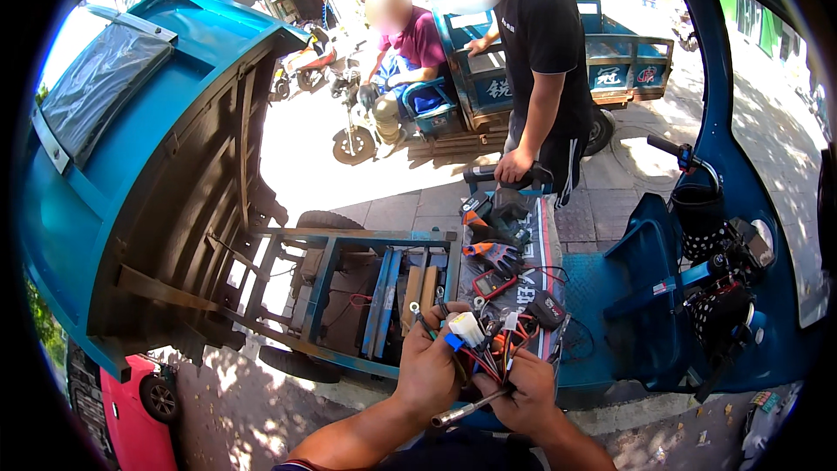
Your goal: The person works on the electrical system of a blue three-wheeled vehicle. They handle a silver electronic controller and a bundle of wires, then use a screwdriver to tighten connections on a yellow terminal block inside a black junction box. A second person assists by holding the box steady.
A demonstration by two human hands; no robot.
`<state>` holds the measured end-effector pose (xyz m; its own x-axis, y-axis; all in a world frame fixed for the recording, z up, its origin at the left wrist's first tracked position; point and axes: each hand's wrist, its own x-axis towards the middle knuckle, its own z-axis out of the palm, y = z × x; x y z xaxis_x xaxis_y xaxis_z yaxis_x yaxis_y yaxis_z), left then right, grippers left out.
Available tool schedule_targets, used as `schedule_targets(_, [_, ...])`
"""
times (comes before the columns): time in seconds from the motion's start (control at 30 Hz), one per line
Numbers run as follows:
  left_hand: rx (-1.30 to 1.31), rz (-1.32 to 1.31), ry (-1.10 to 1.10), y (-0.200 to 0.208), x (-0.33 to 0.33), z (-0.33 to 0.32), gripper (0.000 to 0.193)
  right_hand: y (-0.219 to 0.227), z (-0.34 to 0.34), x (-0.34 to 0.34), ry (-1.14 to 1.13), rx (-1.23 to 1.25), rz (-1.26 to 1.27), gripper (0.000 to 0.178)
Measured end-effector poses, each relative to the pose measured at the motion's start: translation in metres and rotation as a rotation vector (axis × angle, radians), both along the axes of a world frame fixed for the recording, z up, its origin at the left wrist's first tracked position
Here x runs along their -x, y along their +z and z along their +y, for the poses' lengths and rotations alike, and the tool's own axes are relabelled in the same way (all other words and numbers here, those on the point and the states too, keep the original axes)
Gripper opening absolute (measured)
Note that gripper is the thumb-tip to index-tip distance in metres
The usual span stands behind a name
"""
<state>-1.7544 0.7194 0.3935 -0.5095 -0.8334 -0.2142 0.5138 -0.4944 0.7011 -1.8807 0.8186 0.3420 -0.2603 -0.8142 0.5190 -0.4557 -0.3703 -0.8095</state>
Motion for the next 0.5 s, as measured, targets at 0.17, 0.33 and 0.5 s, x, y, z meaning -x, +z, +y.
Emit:
schedule_targets(0.17, [-0.001, -0.119, -0.018, -0.009, -0.007, -0.006, 0.017, 0.009, -0.010, 0.008, -0.094, 0.066, -0.219, 0.015])
schedule_targets(0.33, [0.023, -0.255, -0.103, 0.002, -0.003, -0.009, 0.018, -0.012, -0.015, 0.023, -0.197, 0.051, -0.579, 0.014])
schedule_targets(0.5, [0.065, -0.238, -0.127, 0.016, 0.008, -0.020, 0.015, -0.011, -0.038, 0.048, -0.181, -0.001, -0.525, 0.017])
